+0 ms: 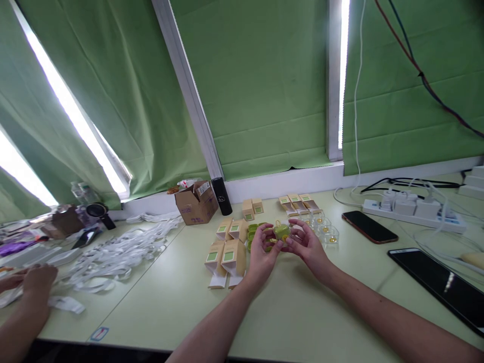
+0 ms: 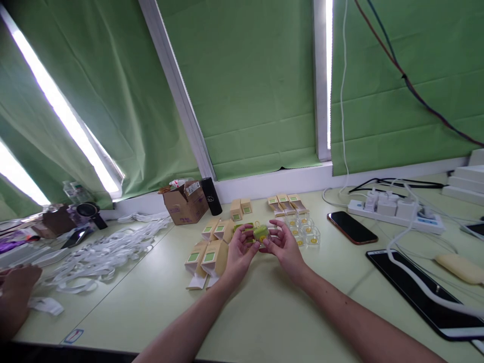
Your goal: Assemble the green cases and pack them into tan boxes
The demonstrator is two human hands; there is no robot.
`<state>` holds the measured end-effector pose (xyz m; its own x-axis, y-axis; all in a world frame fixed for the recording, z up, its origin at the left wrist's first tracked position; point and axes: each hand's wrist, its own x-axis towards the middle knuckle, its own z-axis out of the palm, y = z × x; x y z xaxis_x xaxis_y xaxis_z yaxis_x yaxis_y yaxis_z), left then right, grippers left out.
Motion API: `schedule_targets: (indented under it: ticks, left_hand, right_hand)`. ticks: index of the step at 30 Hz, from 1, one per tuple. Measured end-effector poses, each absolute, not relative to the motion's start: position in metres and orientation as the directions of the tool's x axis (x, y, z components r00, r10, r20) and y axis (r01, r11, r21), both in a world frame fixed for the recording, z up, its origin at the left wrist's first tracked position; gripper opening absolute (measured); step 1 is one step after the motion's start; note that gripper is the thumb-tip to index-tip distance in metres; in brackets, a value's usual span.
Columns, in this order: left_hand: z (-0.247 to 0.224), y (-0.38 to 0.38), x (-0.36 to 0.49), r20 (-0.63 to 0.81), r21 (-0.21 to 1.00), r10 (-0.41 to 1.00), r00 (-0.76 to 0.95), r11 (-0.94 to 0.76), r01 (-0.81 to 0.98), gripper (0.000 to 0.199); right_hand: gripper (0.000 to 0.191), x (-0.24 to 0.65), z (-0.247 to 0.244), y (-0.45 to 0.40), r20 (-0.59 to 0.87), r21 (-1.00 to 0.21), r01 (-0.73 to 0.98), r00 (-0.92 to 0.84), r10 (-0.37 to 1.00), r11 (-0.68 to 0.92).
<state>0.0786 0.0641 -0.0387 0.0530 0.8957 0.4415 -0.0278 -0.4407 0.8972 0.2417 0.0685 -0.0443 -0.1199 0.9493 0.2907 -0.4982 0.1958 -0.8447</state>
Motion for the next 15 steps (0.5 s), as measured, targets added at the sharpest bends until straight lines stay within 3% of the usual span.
schedule_targets:
  ticks: [15]
  left_hand:
    - [-0.0393,0.0699,0.0773,0.470,0.882,0.882,0.024,-0.468,-0.059,0.042]
  right_hand:
    - [0.050,0.2383,-0.0428,0.0679,0.359,-0.866,-0.422,-0.155,0.920,0.267]
